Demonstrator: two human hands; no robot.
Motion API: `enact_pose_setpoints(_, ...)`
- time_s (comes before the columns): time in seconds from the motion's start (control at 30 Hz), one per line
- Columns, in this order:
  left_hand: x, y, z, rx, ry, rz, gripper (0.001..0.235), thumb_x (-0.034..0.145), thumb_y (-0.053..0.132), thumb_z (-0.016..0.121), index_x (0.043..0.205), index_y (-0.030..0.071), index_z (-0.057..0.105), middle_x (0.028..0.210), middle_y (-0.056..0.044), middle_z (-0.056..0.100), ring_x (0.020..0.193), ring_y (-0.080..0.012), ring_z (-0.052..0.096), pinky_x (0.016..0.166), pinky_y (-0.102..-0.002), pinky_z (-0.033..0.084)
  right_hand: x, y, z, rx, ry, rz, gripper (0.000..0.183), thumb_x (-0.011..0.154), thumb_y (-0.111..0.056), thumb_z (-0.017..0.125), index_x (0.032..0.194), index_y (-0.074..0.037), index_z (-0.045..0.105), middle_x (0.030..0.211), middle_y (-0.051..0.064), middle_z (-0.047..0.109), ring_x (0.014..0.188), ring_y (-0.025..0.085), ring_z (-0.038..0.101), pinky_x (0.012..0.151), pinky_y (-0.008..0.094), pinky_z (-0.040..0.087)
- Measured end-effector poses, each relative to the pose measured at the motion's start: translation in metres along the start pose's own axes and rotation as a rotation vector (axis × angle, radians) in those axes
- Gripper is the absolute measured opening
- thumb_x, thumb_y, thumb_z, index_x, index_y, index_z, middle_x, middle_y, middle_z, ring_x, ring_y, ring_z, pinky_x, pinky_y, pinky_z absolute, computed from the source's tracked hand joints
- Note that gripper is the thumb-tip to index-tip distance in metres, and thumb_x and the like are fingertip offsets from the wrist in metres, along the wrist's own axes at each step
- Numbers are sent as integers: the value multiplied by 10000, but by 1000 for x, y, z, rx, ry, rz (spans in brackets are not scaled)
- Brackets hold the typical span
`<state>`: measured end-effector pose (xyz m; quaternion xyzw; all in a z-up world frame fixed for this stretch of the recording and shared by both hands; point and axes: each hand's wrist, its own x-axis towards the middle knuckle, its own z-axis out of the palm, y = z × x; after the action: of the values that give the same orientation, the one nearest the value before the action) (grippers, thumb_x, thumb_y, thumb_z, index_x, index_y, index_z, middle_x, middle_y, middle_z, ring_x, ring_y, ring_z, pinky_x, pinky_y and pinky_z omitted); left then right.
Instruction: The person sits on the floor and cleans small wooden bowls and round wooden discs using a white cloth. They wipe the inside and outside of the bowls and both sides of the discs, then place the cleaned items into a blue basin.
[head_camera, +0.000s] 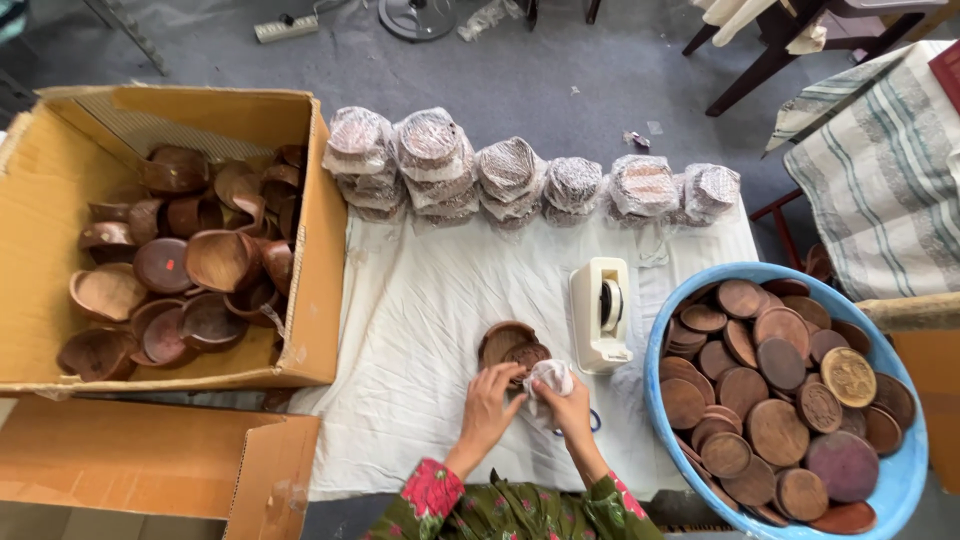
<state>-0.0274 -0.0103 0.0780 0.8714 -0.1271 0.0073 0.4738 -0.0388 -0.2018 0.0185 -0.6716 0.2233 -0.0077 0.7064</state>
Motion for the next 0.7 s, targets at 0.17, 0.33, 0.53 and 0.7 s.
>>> enact_pose_setpoints(0.17, -21, -26, -4, 7, 54, -19, 447, 873, 181, 772, 1294, 121, 635, 1318, -77, 629, 1238, -285, 577, 1054, -442, 432, -15, -25, -3, -397, -37, -100, 363, 823, -227, 827, 1131, -62, 729, 929, 115, 786, 813, 207, 729, 731, 326, 567)
enact_pose_setpoints(0.33, -42, -41, -24, 23, 88, -184, 370, 895, 177, 733, 1252, 112, 661, 1291, -83, 635, 1197, -300, 591, 1014, -420, 461, -15, -32, -8, -702, -111, -172, 707, 834, -443, 761, 1460, -219, 519, 971, 191, 769, 880, 329, 754, 766, 407, 561)
enact_pose_setpoints(0.53, -51, -43, -23, -79, 46, -211, 340, 904, 138, 707, 1239, 106, 665, 1256, -70, 652, 1066, -260, 676, 923, -391, 528, -25, -58, 15, -874, -262, 1, 880, 829, -538, 708, 1581, -296, 321, 920, 203, 768, 830, 371, 758, 773, 436, 562)
enact_pose_setpoints(0.7, -52, -44, -23, -100, 46, -220, 350, 901, 134, 700, 1248, 111, 658, 1249, -62, 654, 1034, -242, 685, 911, -384, 539, -21, -48, 11, -921, -289, -80, 876, 826, -566, 711, 1571, -311, 328, 836, 196, 756, 780, 383, 737, 708, 459, 554)
